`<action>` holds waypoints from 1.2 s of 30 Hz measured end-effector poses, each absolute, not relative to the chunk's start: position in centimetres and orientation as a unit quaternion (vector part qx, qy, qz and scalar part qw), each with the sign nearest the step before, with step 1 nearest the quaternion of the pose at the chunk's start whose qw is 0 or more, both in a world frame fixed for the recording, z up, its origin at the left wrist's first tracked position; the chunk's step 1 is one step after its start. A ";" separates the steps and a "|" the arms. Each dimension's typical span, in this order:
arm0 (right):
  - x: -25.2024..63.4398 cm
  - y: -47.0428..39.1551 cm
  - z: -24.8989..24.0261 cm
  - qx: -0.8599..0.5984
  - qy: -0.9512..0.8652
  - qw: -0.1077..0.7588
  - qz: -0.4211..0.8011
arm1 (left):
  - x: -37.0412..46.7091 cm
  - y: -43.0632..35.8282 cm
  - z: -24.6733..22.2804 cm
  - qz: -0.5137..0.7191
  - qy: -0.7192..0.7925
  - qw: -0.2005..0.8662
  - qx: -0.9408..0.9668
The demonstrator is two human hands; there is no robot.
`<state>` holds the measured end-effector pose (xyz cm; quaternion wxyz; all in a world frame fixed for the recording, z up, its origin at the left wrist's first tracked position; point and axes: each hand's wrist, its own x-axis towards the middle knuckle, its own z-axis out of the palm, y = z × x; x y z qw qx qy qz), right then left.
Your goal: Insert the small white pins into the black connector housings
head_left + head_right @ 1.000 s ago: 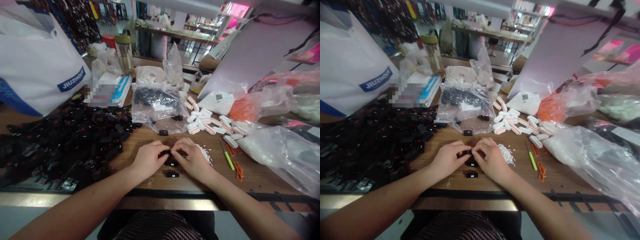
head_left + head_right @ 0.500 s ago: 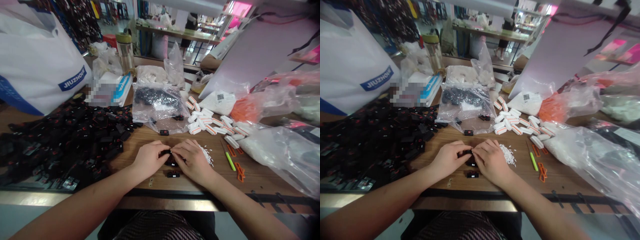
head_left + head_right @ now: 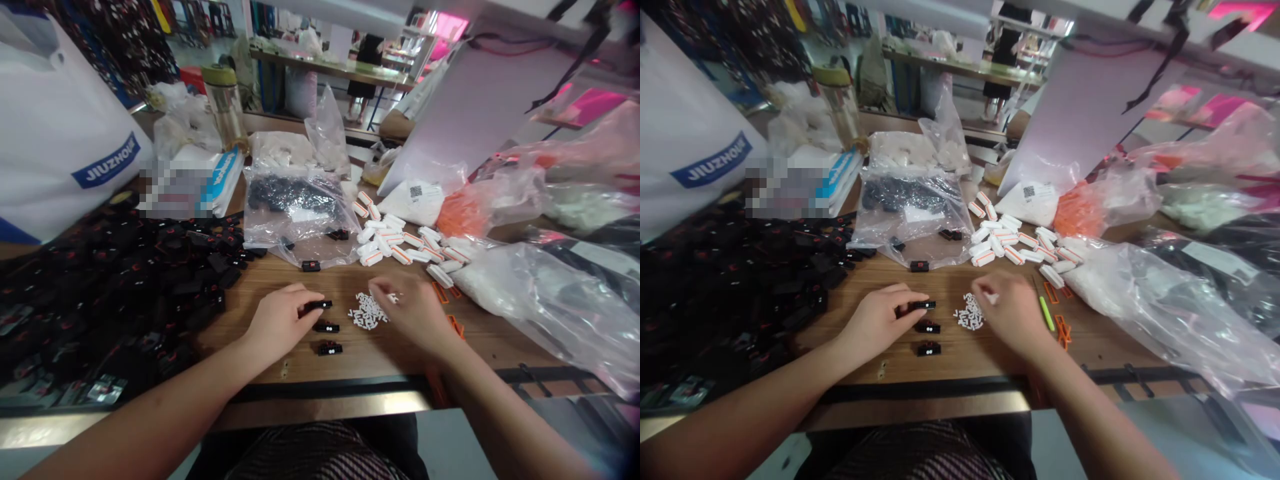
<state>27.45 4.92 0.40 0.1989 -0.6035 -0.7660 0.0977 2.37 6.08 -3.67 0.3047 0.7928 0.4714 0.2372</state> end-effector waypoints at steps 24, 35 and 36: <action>32.0 5.1 -1.7 -0.738 -0.596 0.233 0.214 | 2.5 6.0 -3.9 0.243 0.471 0.301 0.793; 21.9 5.1 0.9 -0.470 -0.837 0.179 0.216 | 2.5 5.9 -3.5 0.233 0.469 0.313 0.792; 21.8 5.3 0.7 -0.469 -0.841 0.173 0.206 | 2.5 5.9 -3.4 0.231 0.467 0.313 0.794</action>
